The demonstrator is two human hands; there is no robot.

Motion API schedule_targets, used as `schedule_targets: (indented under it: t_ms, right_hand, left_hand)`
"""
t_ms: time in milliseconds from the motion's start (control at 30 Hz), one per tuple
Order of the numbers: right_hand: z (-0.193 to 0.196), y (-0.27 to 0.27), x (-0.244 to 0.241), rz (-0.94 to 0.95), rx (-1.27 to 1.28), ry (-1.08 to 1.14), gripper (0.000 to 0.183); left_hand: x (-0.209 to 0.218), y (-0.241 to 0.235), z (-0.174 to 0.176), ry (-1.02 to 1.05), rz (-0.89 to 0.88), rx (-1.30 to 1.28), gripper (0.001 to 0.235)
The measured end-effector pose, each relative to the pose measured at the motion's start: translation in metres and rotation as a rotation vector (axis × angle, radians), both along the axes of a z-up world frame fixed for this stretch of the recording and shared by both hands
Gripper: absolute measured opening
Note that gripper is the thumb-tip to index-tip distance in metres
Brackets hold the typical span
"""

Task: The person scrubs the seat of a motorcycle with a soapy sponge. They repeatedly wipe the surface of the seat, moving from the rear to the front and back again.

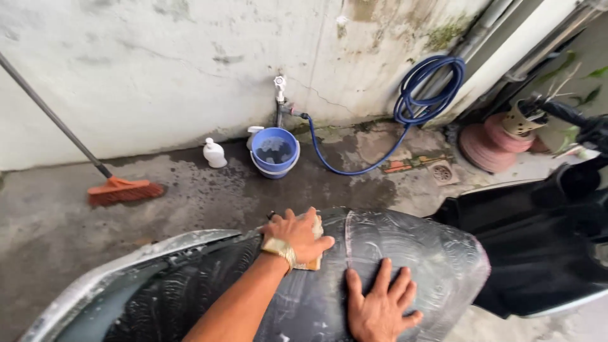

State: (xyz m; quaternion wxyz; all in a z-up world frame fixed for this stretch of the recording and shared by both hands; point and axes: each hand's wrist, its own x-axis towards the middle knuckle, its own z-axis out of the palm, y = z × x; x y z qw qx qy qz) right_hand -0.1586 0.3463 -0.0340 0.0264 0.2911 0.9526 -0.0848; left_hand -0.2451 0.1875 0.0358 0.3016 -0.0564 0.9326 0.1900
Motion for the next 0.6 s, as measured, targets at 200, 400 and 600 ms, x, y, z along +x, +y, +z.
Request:
schedule_targets:
  t_ms: [200,400,600]
  right_hand:
    - [-0.004,-0.001,-0.001,-0.011,0.027,-0.058,0.082]
    - [0.004,0.004,-0.001,0.036,-0.016,0.017,0.081]
    - [0.015,0.004,-0.01,0.005,0.001,-0.087,0.079]
  left_hand:
    - [0.043,-0.008,0.006,0.198,-0.261,0.006,0.074]
    - [0.044,0.014,-0.005,0.455,-0.15,-0.006,0.064]
    - [0.022,0.015,0.019,0.135,-0.142,0.004,0.067]
